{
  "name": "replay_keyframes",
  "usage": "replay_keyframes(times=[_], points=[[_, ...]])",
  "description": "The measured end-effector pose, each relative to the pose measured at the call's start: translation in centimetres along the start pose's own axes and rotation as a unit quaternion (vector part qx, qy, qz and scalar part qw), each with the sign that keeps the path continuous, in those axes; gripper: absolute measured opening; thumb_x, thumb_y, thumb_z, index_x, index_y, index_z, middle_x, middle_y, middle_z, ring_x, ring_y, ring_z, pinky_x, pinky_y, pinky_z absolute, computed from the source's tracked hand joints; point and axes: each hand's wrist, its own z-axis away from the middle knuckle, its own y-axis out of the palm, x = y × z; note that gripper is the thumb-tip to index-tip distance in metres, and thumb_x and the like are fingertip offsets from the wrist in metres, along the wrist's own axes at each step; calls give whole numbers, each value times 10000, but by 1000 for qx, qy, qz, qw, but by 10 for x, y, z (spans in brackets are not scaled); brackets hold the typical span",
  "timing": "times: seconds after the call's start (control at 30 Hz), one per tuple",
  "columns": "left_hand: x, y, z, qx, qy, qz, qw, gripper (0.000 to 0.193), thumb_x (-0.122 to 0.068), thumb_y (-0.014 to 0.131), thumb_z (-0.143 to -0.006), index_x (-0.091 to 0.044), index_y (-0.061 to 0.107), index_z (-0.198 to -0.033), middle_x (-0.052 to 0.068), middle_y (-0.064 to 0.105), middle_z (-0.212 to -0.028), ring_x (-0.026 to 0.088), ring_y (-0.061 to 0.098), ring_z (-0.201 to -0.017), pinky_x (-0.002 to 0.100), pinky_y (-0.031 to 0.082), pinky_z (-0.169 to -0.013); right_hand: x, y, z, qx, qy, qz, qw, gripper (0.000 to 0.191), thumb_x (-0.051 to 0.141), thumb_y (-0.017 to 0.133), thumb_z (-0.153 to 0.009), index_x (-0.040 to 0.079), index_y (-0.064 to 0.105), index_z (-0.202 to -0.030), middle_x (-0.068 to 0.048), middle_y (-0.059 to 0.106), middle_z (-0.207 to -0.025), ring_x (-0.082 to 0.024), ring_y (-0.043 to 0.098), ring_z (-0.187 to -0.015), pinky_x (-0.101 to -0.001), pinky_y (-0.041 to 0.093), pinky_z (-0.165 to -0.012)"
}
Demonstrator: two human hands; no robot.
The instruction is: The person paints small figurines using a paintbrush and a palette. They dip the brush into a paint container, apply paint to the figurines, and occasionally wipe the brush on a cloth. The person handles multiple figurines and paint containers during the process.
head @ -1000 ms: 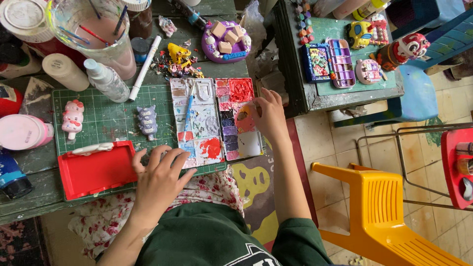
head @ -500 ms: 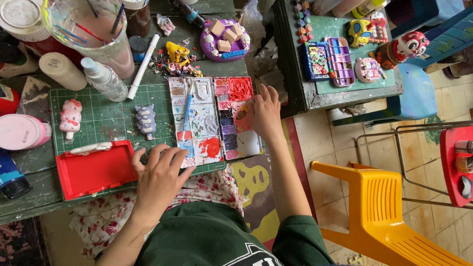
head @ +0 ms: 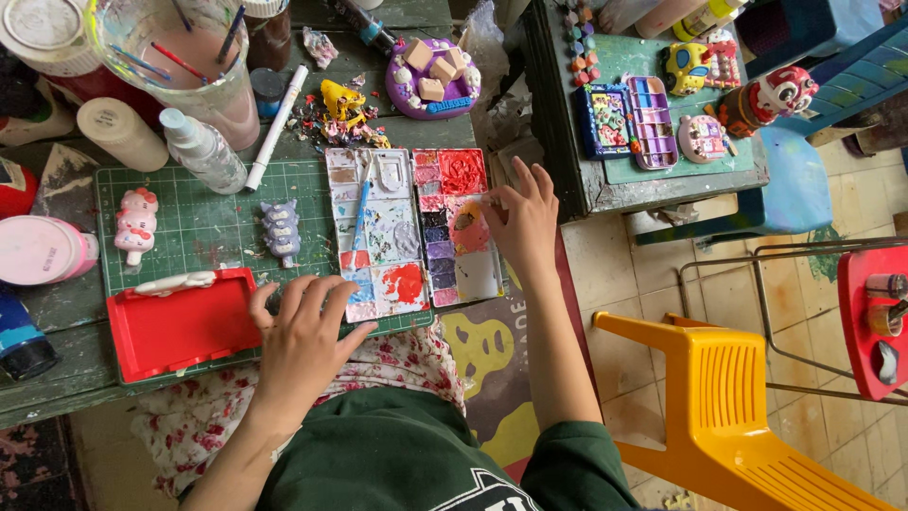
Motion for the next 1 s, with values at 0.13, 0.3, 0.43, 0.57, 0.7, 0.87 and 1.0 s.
replay_keyframes(times=[0.13,0.3,0.43,0.57,0.7,0.87,1.0], points=[[1,-2,0,-7,-16,12,1000,602,-489,831,-759,-98,642,-1176,35,642,-1169,218,565,-1126,508,268,-1068,0,2,-6,1,-11,19,1000,192,270,825,-837,134,797,-969,-147,555,-1504,-412,400,-1426,-551,357,-1109],[6,-6,0,-24,-22,32,999,617,-477,842,-756,-81,630,-1178,24,643,-1167,223,573,-1131,519,271,-1076,-4,10,-7,13,-22,29,999,179,253,787,-870,100,784,-962,-153,576,-1472,-403,419,-1421,-537,355,-1104],[11,-6,3,-57,-37,155,986,576,-414,860,-748,-93,613,-1157,1,645,-1145,208,575,-1117,468,284,-1058,-7,20,-6,5,-60,63,996,176,214,735,-942,52,741,-1010,-173,576,-1467,-397,426,-1431,-534,354,-1127],[17,-5,16,-48,-159,656,736,326,-225,719,-971,-90,519,-1189,51,582,-1179,171,561,-1167,351,388,-1079,-14,24,-7,13,-62,44,997,199,209,730,-934,34,706,-1026,-188,573,-1465,-416,428,-1415,-539,368,-1103],[27,1,19,-28,-212,806,552,251,-174,584,-972,-70,491,-1181,107,547,-1154,183,492,-1070,333,390,-1010,-19,24,-9,11,-63,28,998,216,210,739,-935,25,696,-1038,-202,567,-1466,-433,432,-1418,-547,382,-1099],[29,6,21,-13,-214,868,447,230,-208,575,-988,-69,500,-1155,111,528,-1117,204,494,-1058,345,395,-986,-22,24,-9,16,-61,24,998,228,202,749,-910,26,704,-1047,-209,567,-1469,-443,429,-1419,-553,384,-1096],[34,2,24,-8,-230,869,437,242,-202,579,-971,-74,502,-1162,93,519,-1092,193,483,-1024,333,394,-963,-23,21,-11,26,-58,18,998,231,205,755,-911,30,709,-1054,-210,564,-1481,-442,428,-1425,-546,386,-1100]])
